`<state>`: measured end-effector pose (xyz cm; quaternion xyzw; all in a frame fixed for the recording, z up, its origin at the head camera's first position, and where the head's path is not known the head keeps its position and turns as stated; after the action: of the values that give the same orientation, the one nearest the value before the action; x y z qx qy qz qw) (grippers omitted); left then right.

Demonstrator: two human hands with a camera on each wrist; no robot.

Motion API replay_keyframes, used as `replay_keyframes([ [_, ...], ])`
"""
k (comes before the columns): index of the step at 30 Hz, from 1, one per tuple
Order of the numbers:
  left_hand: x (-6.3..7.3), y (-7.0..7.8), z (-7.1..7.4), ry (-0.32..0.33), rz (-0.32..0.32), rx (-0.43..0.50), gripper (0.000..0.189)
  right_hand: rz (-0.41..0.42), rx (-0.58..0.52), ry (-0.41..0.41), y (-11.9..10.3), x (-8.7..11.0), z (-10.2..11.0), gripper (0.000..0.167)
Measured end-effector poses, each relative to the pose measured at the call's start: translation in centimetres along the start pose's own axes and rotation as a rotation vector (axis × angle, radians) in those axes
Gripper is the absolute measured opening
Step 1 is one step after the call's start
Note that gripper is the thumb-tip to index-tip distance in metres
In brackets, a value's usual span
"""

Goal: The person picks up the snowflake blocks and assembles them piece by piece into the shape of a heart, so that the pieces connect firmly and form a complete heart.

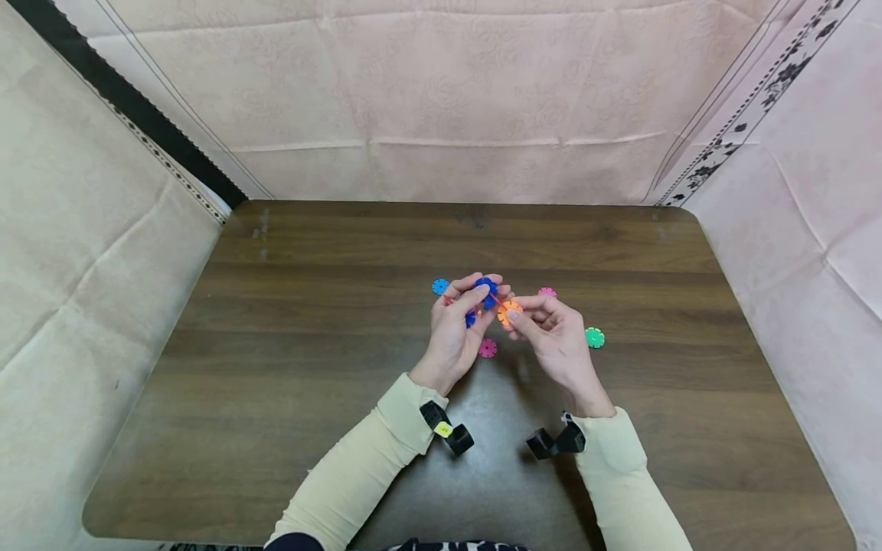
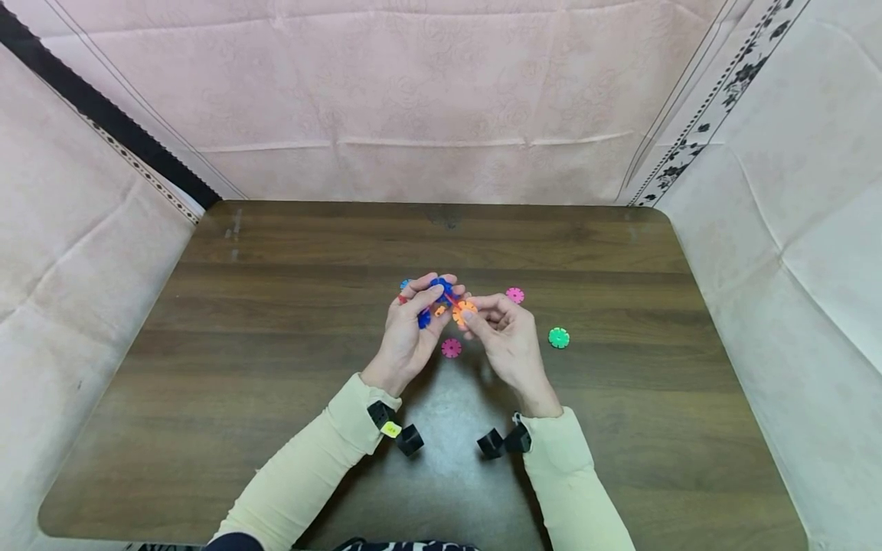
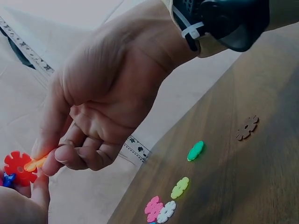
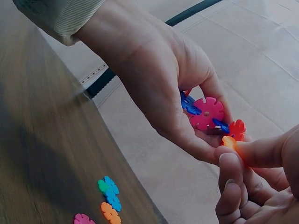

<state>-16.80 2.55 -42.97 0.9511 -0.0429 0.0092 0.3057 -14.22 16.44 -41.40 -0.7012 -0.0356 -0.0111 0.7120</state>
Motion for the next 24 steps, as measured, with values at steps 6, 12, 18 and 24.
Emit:
replay_keyframes([
  [6, -0.2, 0.1, -0.2, -0.031, 0.024, -0.018, 0.014, -0.001, -0.034, -0.002, 0.1, 0.0, 0.0, 0.029],
  [12, -0.5, 0.6, -0.8, -0.17, 0.063, -0.019, 0.028, 0.007, -0.081, 0.003, -0.1, 0.1, 0.2, 0.032],
  [18, -0.4, 0.6, -1.3, -0.249, 0.091, 0.062, 0.05, 0.011, -0.113, 0.022, -0.2, 0.2, 0.8, 0.031],
  [24, 0.0, -0.5, -1.8, -0.384, 0.168, 0.052, 0.07, 0.045, -0.171, 0.053, -0.6, 0.2, 1.0, 0.029],
])
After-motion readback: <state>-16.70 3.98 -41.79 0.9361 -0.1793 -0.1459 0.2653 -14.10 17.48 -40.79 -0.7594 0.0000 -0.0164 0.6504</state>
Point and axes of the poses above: each hand's wrist, its own x-axis away from the middle knuckle, its own z-axis out of the back of the hand, y = z × x, the point moved 7 cm from there along -x, towards the middle knuckle, and after that the axes turned 7 degrees about -z, right-handed, at the moved point
